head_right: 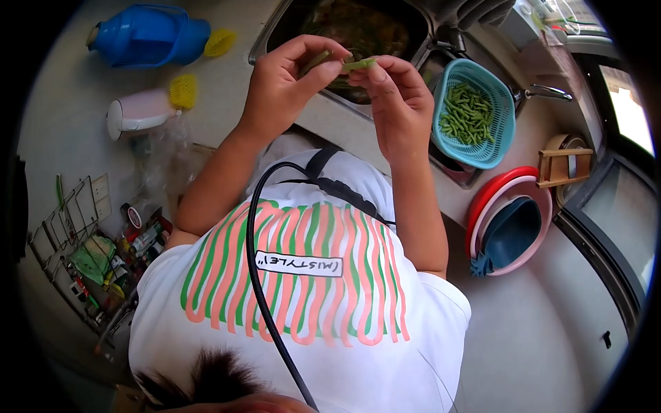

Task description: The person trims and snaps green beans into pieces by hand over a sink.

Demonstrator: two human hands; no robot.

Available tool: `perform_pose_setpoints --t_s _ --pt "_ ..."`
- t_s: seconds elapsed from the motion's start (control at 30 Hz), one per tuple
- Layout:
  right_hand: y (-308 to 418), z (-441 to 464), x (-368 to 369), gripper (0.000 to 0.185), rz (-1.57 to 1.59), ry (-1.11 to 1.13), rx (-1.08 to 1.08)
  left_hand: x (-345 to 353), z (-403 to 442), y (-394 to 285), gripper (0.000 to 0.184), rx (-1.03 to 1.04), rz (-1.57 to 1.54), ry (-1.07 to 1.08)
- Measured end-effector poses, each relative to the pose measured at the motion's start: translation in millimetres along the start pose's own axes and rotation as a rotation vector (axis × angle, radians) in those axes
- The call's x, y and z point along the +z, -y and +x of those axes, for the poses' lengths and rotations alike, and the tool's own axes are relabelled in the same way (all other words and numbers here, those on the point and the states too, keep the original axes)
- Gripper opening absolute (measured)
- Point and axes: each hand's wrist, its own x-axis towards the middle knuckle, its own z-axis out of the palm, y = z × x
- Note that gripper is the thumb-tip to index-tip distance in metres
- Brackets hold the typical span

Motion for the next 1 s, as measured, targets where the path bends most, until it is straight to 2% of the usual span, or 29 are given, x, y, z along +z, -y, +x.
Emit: perform_pose_setpoints --t_s 0.13,0.17,0.27,0.33,0.43,0.53,0.6,0.63,0.73,0.77,0.87,1.0 --pt "8.2 -1.2 -20.5 0.018 0.02 -0.115 -0.057 -7.7 0.1 12.5 0.03 0.042 -0.001 -0.094" --pt "16.3 0.1 -30.5 0.018 -0.026 -0.197 -0.115 -10.3 -1.8 7.1 0.034 -0.033 -0.04 -0.087" --pt "38.9 -1.4 -77.7 0.018 -0.435 -0.57 -0.312 -14.4 -8.3 13.5 0.037 0.036 -0.105 -0.069" --pt "53.7 -11.7 -96.2 0.019 -0.763 -0.745 -0.348 -14.2 -11.6 8.0 0.038 0.025 -0.018 -0.056" --pt "63.8 -25.9 -106.0 0.019 -1.158 -0.811 -0.324 -20.8 -14.2 -0.2 0.039 -0.03 0.059 -0.022" --pt "62.5 -30.3 -100.6 0.02 -1.12 -0.723 -0.333 -16.0 -12.7 1.6 0.041 -0.004 0.039 -0.043" --pt "56.3 -26.2 -89.1 0.02 -0.962 -0.531 -0.336 -15.0 -13.4 4.7 0.044 0.011 0.046 -0.026" --pt "52.1 -22.3 -78.4 0.02 -0.919 -0.435 -0.318 -15.8 -11.2 6.9 0.038 0.011 0.05 0.005" --pt "42.4 -4.1 -33.1 0.025 -0.865 -0.05 -0.309 -13.0 -3.8 0.9 0.031 0.135 0.428 0.083" --pt "42.8 4.4 -16.8 0.028 -0.943 0.073 -0.34 -8.2 -2.8 -11.3 0.029 0.122 0.552 0.068" --pt "42.5 19.9 10.5 0.034 -1.111 0.339 -0.411 -1.4 1.5 -17.6 0.029 0.189 0.638 0.053" --pt "36.9 28.3 5.6 0.022 -1.159 0.378 -0.46 6.9 6.6 -21.5 0.022 0.072 0.61 -0.018"
